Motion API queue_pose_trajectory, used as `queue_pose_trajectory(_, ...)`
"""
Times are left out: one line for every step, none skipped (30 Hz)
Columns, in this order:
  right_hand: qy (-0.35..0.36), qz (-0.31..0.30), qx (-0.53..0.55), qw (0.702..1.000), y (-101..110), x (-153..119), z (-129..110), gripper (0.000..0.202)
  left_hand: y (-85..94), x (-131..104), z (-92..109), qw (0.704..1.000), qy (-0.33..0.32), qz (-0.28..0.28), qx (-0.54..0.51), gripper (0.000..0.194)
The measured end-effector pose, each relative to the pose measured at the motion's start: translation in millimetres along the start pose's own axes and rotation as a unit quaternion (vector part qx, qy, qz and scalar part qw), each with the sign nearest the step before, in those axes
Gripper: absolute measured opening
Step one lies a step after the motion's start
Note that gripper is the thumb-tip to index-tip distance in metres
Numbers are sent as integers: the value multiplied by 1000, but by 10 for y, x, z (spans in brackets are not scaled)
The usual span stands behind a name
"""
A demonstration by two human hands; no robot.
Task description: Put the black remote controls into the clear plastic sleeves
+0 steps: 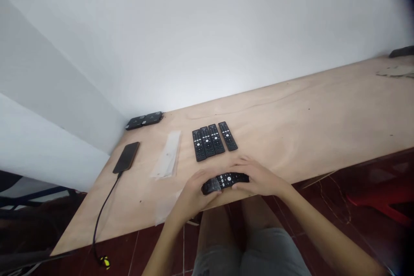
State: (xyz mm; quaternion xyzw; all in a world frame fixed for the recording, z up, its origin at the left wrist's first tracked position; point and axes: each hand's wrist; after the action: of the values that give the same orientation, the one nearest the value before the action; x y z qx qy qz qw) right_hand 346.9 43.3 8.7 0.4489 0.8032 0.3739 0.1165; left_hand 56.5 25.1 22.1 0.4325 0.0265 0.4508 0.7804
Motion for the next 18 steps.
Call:
queue_pose_trajectory(1,0,1,1000,-3,4,-9,49,-30,38,16,1000,-3,-6,-3,58)
queue_pose_trajectory(2,1,3,1000,-7,8,-17,49,-60,77,28,1000,-7,-9,-4,59)
queue_pose_trajectory(2,3,6,1000,-12,10,-22,49,-88,115,39,1000,-9,-10,-3,59)
queue_pose_trajectory(2,9,9,1000,-18,11,-22,50,-109,147,47,1000,-12,-11,1,61)
queue_pose_trajectory(-1,19,12,1000,-23,6,-15,51,-117,171,52,1000,-15,-12,9,63)
queue_pose_trajectory(-8,33,16,999,-26,-5,-1,54,-110,183,54,1000,-17,-11,20,66)
queue_pose_trajectory(-18,55,23,998,-27,-25,23,57,-87,181,53,999,-19,-11,32,70)
queue_pose_trajectory(-31,80,32,996,-24,-54,53,60,-49,165,48,999,-19,-9,45,73)
queue_pose_trajectory(-46,107,42,992,-19,-93,88,59,1,135,40,998,-16,-8,57,75)
queue_pose_trajectory(-63,136,51,987,-14,-138,124,55,56,95,27,998,-11,-8,67,76)
queue_pose_trajectory(-80,162,58,982,-11,-187,156,48,112,50,13,997,-3,-11,74,75)
queue_pose_trajectory(-93,184,59,977,-12,-235,180,42,160,5,-1,997,6,-15,79,74)
queue_pose_trajectory(-102,196,58,974,-20,-277,190,37,196,-34,-14,996,14,-19,82,72)
queue_pose_trajectory(-106,202,57,972,-36,-309,185,35,217,-61,-24,996,20,-22,84,69)
queue_pose_trajectory(-108,202,60,972,-60,-330,164,34,220,-76,-30,996,21,-23,86,66)
queue_pose_trajectory(-109,198,66,972,-91,-337,130,34,208,-76,-31,996,17,-22,87,63)
queue_pose_trajectory(-113,195,76,971,-126,-335,88,34,184,-63,-28,996,9,-21,88,60)
queue_pose_trajectory(-121,195,86,969,-161,-326,44,34,152,-42,-23,996,0,-21,90,57)
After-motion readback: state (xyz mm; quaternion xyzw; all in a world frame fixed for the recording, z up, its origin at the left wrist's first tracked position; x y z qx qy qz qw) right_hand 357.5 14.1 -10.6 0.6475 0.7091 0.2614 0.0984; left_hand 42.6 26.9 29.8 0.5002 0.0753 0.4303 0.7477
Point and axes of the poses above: each hand's wrist, its own x-axis towards the middle knuckle, its own y-axis out of the back of the hand, z = x × y, and after that the axes turned 8 degrees about -y, right-handed
